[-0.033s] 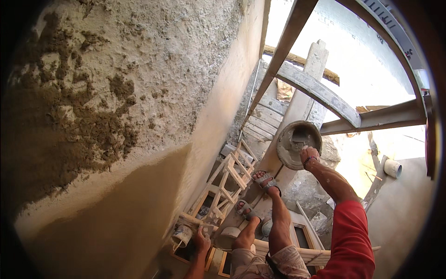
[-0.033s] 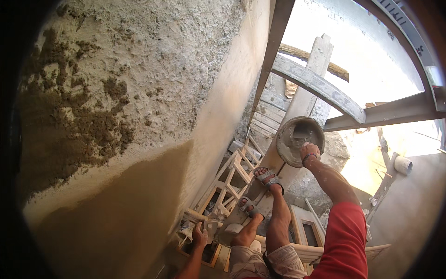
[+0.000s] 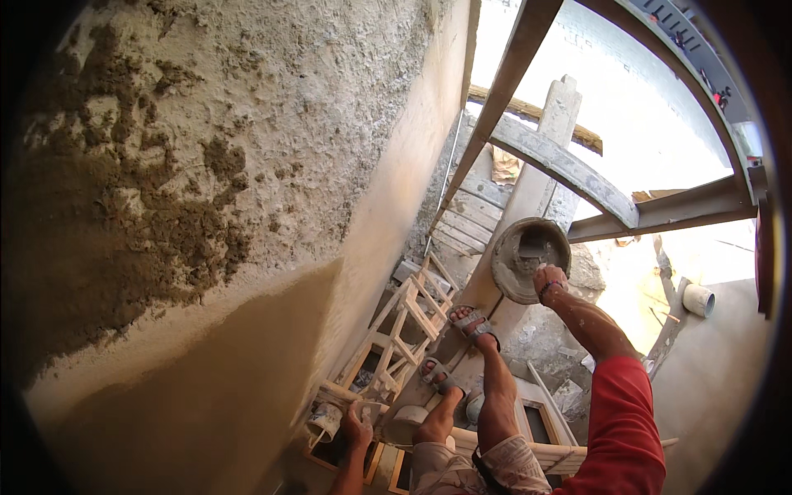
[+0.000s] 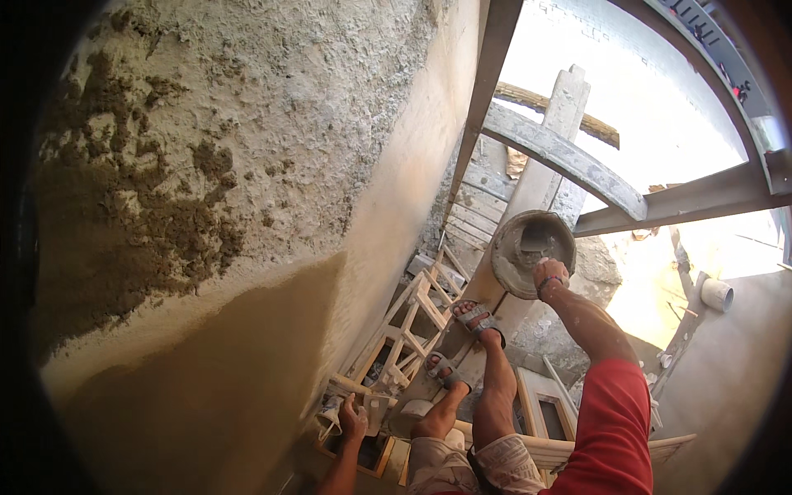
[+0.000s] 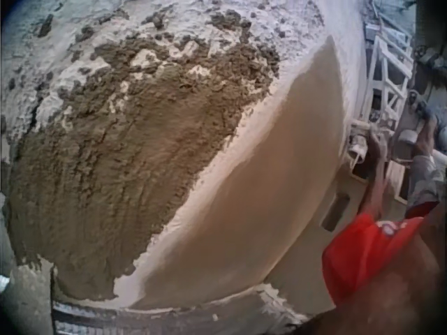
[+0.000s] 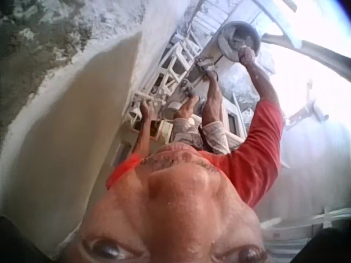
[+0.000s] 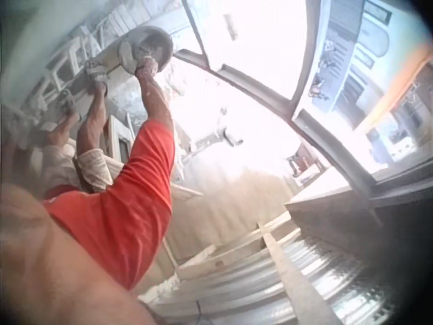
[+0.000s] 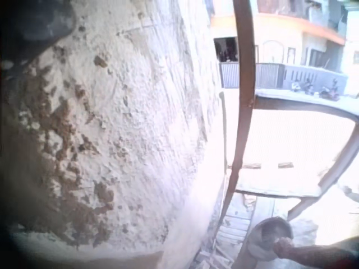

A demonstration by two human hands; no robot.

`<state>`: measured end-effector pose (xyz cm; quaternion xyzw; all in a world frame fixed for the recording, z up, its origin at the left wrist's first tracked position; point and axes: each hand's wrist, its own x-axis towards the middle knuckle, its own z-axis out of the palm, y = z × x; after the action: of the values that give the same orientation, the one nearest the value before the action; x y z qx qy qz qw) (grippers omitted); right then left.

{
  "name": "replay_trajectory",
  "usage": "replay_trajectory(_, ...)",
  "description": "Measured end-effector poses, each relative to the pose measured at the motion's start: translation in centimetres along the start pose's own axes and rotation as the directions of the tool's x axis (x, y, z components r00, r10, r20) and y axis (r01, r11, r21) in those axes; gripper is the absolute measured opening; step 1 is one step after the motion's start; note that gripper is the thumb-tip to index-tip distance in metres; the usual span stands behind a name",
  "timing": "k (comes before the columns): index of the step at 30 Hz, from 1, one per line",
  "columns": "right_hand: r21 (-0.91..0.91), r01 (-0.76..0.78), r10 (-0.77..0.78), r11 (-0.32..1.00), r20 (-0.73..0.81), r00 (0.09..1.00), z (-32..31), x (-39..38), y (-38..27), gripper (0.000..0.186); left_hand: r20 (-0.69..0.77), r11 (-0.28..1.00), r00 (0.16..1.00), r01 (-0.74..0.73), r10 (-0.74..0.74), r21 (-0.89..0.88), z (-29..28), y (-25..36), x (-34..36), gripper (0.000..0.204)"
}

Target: The person applies plaster to a rough wall using a trowel, taking mortar from a bucket and smoothing it over the surface while standing on a wooden scaffold.

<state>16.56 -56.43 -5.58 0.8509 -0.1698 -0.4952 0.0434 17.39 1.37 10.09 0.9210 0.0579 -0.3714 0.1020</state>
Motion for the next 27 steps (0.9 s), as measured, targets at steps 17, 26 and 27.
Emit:
replay_trajectory(17,0.551,0.344,-0.319,0.76,-0.145,0.937,1.5,1.9,0.1,0.009,-0.629,0.753,0.438,-0.205,0.642,0.625,-28.1,16.9,-6.6,0.045)
replay_trajectory(26,0.502,0.048,0.064,0.864,-0.203,0.977,6.6,1.2,-2.1,0.02,-0.543,0.538,0.274,0.101,0.793,0.837,-33.2,18.1,-8.2,0.049)
replay_trajectory(27,0.454,0.033,0.01,0.89,-0.093,0.996,5.0,2.1,-1.9,0.02,-0.536,0.523,0.259,0.125,0.803,0.843,-33.8,18.2,-8.4,0.05)
